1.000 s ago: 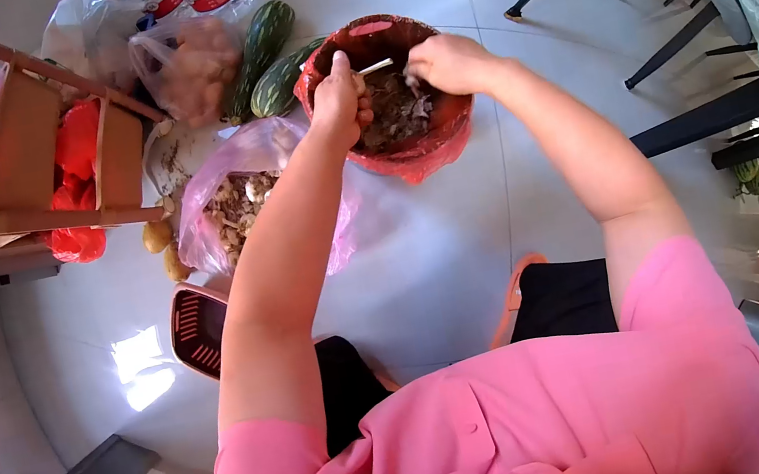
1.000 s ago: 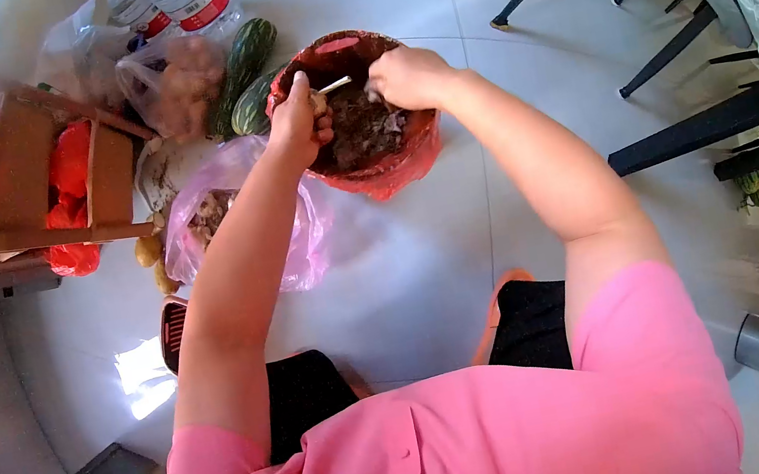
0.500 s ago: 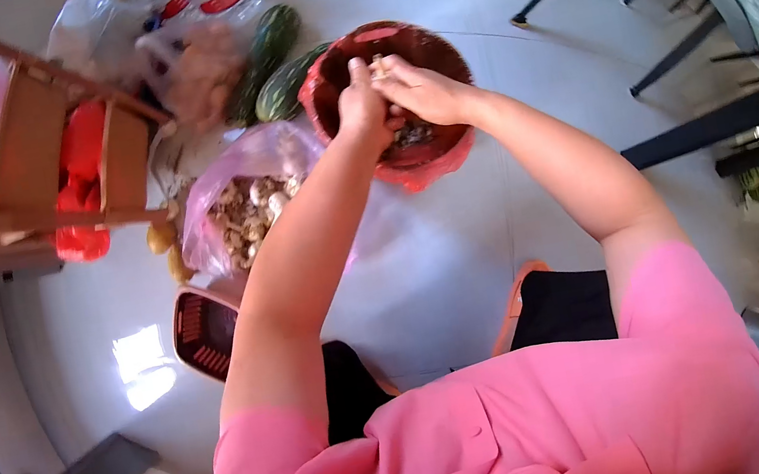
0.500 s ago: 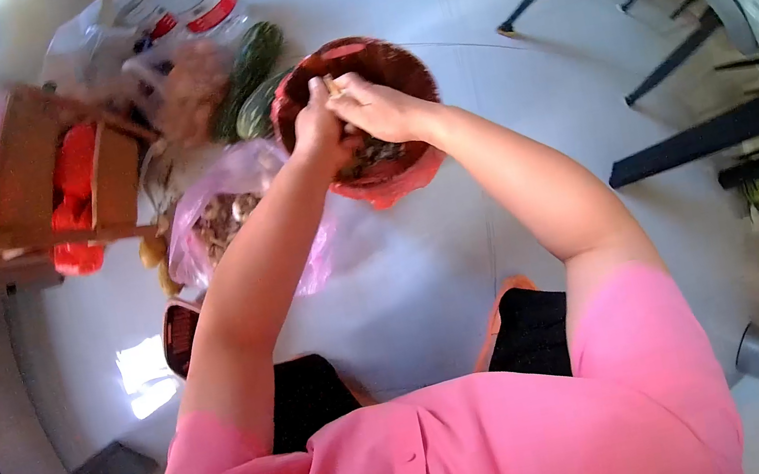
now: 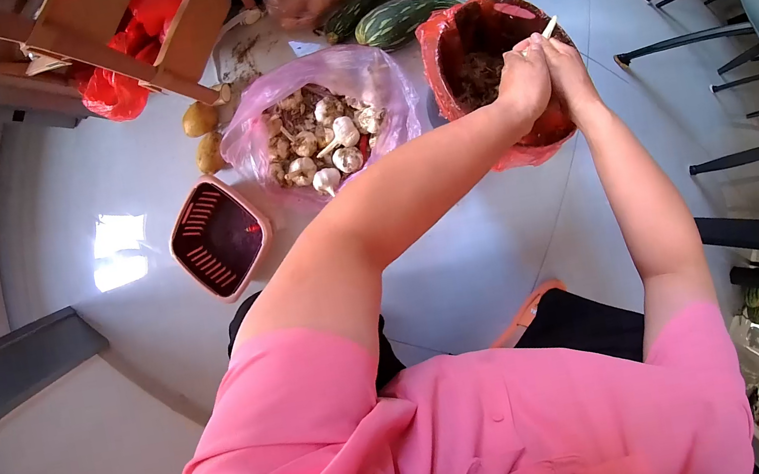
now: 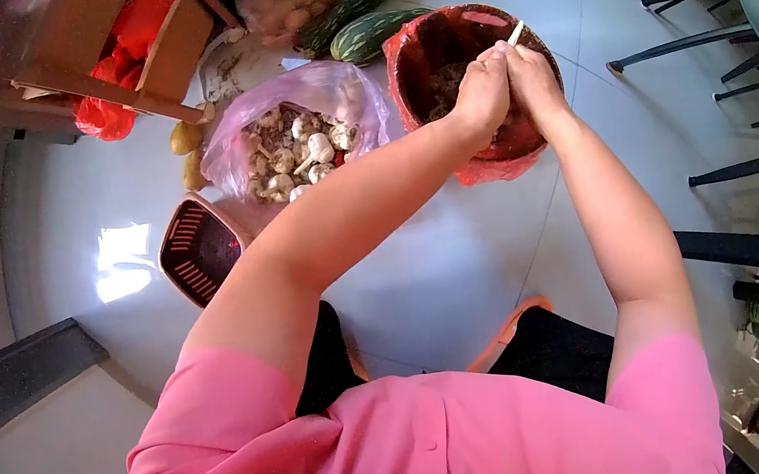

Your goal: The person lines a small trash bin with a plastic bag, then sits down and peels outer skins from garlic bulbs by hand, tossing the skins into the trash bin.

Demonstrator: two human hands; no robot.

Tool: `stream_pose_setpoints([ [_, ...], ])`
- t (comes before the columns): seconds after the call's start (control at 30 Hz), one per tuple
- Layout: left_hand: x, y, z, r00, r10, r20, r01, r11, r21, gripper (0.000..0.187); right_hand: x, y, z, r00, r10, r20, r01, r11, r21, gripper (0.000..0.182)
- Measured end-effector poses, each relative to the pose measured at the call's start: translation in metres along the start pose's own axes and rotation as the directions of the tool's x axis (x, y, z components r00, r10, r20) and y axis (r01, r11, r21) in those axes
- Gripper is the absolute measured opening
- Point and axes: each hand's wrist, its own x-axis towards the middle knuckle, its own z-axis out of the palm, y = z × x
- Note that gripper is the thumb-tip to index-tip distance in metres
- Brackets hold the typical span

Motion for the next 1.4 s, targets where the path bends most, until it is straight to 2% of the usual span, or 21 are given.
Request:
stream_pose_setpoints([
  [0.03,0.005,-0.001,-0.005,1.0,0.0,0.002,0.0,1.0,-0.002,0.043,-0.004,-0.006,0.004,1.0,0.0,-0.002,0.0,1.0,-0.003,0.036],
  [0.1,0.013,-0.002,-0.019,0.947,-0.022,0.32,0.021,1.0,0.008,0.04,-0.013,-0.016,0.006,1.0,-0.027,-0.01,0.028,0.988,0.152,0.036],
  [0.2,-0.015,0.06,-0.041,0.894,-0.11,0.435,0.153,0.986,-0.066,0.03,-0.018,-0.04,0.002,0.997,0.077,0.013,-0.078,0.969,0.233,0.039],
  [0.23,-0.001,0.049,-0.049,0.89,-0.173,0.422,0.207,0.978,-0.038,0.03,-0.023,-0.053,0.001,0.993,0.117,0.031,-0.12,0.936,0.332,0.04],
  [0.37,0.009,0.041,-0.069,0.887,-0.275,0.371,0.313,0.949,-0.044,0.032,-0.014,-0.047,-0.018,0.993,0.001,-0.117,0.014,0.992,0.126,0.041],
  [0.43,0.012,0.038,-0.076,0.863,-0.296,0.408,0.381,0.913,-0.144,0.037,-0.025,-0.053,-0.017,0.967,0.172,0.188,-0.065,0.88,-0.471,0.036],
  [0.5,0.015,0.035,-0.076,0.864,-0.261,0.431,0.362,0.916,-0.171,0.039,-0.029,-0.04,-0.012,0.967,-0.038,0.25,0.237,0.486,-0.841,0.03],
  [0.57,0.018,0.035,-0.072,0.866,-0.266,0.424,0.376,0.905,-0.201,0.04,-0.022,-0.029,-0.009,0.96,-0.215,0.182,0.281,0.702,-0.654,0.032],
  [0.63,0.018,0.035,-0.069,0.862,-0.223,0.455,0.362,0.9,-0.245,0.036,-0.025,-0.042,-0.003,0.992,-0.036,0.122,0.062,0.975,-0.216,0.049],
  [0.73,0.016,0.028,-0.06,0.887,-0.243,0.393,0.343,0.916,-0.208,0.037,-0.032,-0.045,0.003,0.942,0.052,0.331,-0.085,0.993,0.086,0.051],
  [0.77,0.016,0.022,-0.057,0.899,-0.222,0.378,0.3,0.94,-0.162,0.039,-0.026,-0.028,0.013,0.959,-0.147,0.242,0.138,0.989,0.054,0.046],
  [0.83,-0.001,0.027,-0.044,0.968,-0.191,0.165,0.196,0.98,-0.019,0.044,-0.031,-0.031,0.026,0.982,-0.068,0.177,0.07,0.997,-0.008,0.045],
  [0.87,0.0,0.026,-0.044,0.974,-0.188,0.127,0.182,0.982,0.058,0.044,-0.028,-0.026,0.028,0.976,-0.185,0.115,0.2,0.969,-0.144,0.041],
  [0.97,-0.001,0.026,-0.045,0.98,-0.183,0.075,0.172,0.977,0.128,0.043,-0.02,-0.013,0.032,0.962,-0.273,0.034,0.273,0.936,-0.221,0.037],
  [1.1,0.019,0.007,-0.047,0.972,-0.2,0.125,0.208,0.976,-0.061,0.04,-0.022,-0.026,0.021,0.964,-0.229,0.135,0.227,0.973,0.031,0.036],
  [1.17,0.025,0.002,-0.051,0.958,-0.185,0.22,0.199,0.979,-0.043,0.03,-0.028,-0.039,0.013,0.994,0.029,0.109,-0.036,0.997,0.064,0.036],
  [1.2,0.023,0.005,-0.05,0.956,-0.167,0.24,0.161,0.986,0.043,0.027,-0.026,-0.036,0.009,0.994,0.031,0.108,-0.039,0.997,0.065,0.036],
  [1.27,0.016,0.01,-0.051,0.956,-0.17,0.238,0.131,0.976,0.171,0.029,-0.02,-0.027,0.002,0.994,0.067,0.081,-0.048,0.975,-0.217,0.037],
  [1.3,0.016,0.012,-0.051,0.956,-0.173,0.239,0.134,0.976,0.171,0.029,-0.02,-0.021,0.002,0.994,0.07,0.081,-0.051,0.975,-0.217,0.037],
  [1.37,0.016,0.018,-0.052,0.966,-0.133,0.221,0.145,0.989,-0.038,0.024,-0.018,-0.009,0.002,0.98,-0.191,0.057,0.196,0.873,-0.446,0.038],
  [1.4,0.022,0.016,-0.053,0.922,-0.246,0.299,0.284,0.954,-0.093,0.018,-0.022,-0.012,0.006,0.978,-0.202,0.056,0.205,0.867,-0.454,0.037],
])
